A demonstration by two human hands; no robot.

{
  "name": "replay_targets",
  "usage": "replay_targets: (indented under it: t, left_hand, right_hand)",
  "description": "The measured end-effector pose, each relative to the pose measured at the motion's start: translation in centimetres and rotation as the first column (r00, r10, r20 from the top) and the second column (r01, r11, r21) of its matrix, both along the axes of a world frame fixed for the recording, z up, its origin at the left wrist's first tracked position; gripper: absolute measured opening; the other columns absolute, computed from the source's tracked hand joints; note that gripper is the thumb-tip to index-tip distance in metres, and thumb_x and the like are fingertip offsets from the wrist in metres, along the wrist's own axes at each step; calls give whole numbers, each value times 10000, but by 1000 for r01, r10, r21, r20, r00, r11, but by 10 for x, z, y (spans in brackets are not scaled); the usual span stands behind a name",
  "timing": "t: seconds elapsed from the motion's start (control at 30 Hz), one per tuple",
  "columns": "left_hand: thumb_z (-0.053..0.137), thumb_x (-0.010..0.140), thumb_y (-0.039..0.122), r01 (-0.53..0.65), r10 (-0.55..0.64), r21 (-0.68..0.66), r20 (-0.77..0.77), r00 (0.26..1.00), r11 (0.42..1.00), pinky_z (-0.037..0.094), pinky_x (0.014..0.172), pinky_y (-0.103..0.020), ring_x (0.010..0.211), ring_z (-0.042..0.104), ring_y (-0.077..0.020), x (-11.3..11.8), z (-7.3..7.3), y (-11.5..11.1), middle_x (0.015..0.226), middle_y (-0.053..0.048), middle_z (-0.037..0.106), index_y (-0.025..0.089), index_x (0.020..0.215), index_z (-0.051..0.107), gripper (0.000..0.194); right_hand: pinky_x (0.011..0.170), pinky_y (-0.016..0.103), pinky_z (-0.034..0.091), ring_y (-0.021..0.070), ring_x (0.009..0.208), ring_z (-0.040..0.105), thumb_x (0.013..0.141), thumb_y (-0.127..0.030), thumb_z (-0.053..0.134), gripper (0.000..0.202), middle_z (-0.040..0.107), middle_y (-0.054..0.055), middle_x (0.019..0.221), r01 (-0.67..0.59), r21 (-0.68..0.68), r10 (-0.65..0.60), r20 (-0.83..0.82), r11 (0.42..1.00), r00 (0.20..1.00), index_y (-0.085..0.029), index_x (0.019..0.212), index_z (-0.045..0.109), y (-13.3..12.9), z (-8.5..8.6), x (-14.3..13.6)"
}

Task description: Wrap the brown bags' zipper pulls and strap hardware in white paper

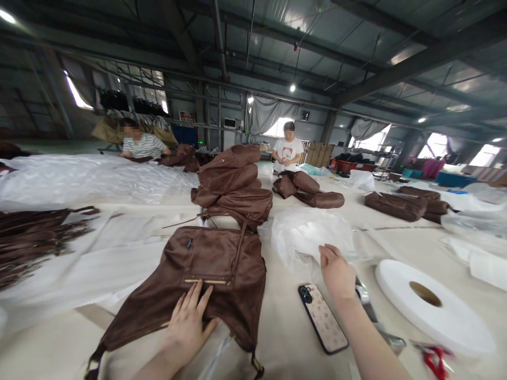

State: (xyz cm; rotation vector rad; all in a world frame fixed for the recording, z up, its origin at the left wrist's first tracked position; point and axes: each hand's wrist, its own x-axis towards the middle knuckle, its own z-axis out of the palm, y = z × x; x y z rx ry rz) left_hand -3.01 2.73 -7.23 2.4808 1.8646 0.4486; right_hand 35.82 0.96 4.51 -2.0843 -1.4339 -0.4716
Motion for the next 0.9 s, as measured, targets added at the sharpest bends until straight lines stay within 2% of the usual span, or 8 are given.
replay_targets:
  t: [0.1,0.2,0.37,0.47,0.53,0.6,0.73,0.9]
  left_hand:
    - [580,714,267,63,-58,-49,105,993,997,271,1110,-466,1370,288,-299,-4,18,-11,1503,-138,289,183,1405,382,724]
    - [487,760,139,178,-191,74,237,953,981,300,1111,-428,1391,248,-253,3,60,-39,1537,-93,209,234,1468,214,765]
    - [528,807,257,345,-402,269,196,894,899,318,1095,-459,1369,285,-312,25,121,-92,1521,-126,238,218,1484,148,777]
    - [474,824,223,379,-426,228,214,879,897,390,1036,-418,1226,490,-290,20,124,-104,1320,-126,537,220,1419,338,610]
    - [401,879,268,318,-321,74,376,869,945,511,842,-335,955,645,-243,11,121,-106,1012,-107,687,203,1303,479,436]
    - [319,925,380,224,-84,-168,589,804,960,490,515,-254,552,616,-171,1,122,-106,661,-40,648,176,1177,533,389]
    - [293,885,590,211,360,-529,769,529,822,166,289,-199,266,266,-64,-17,127,-101,468,66,465,172,961,482,465]
    - [354,855,543,220,410,-559,775,480,799,186,316,-201,284,301,-66,-32,113,-93,508,56,510,186,886,434,367]
  right_hand:
    - [629,264,451,194,741,658,901,-305,431,287,698,71,1004,-76,148,84,-46,986,995,-207,990,685,-20,22,-20]
    - [599,254,458,198,673,643,895,-385,442,314,706,61,783,-300,202,346,-253,932,904,-197,948,688,-48,38,-67]
    - [478,200,406,125,507,539,910,-394,434,315,628,4,606,-755,154,635,-661,637,401,-203,873,682,-88,40,-163]
    - [443,191,377,107,455,494,908,-419,440,334,568,-15,535,-838,220,602,-784,499,153,-187,876,678,-95,35,-196]
    - [463,191,402,109,477,517,906,-442,441,349,598,-4,582,-829,276,579,-813,486,69,-183,943,672,-87,32,-203]
    - [511,207,446,121,530,557,905,-452,433,360,661,31,714,-806,276,590,-800,523,109,-186,987,662,-69,25,-203]
    - [691,276,507,178,730,635,863,-356,493,269,691,65,928,-737,57,604,-617,674,504,-199,994,668,-15,-8,-198]
    - [961,289,419,196,1135,554,748,-1,413,596,435,43,1423,-752,-241,685,-312,613,659,-221,1290,528,30,-56,-198]
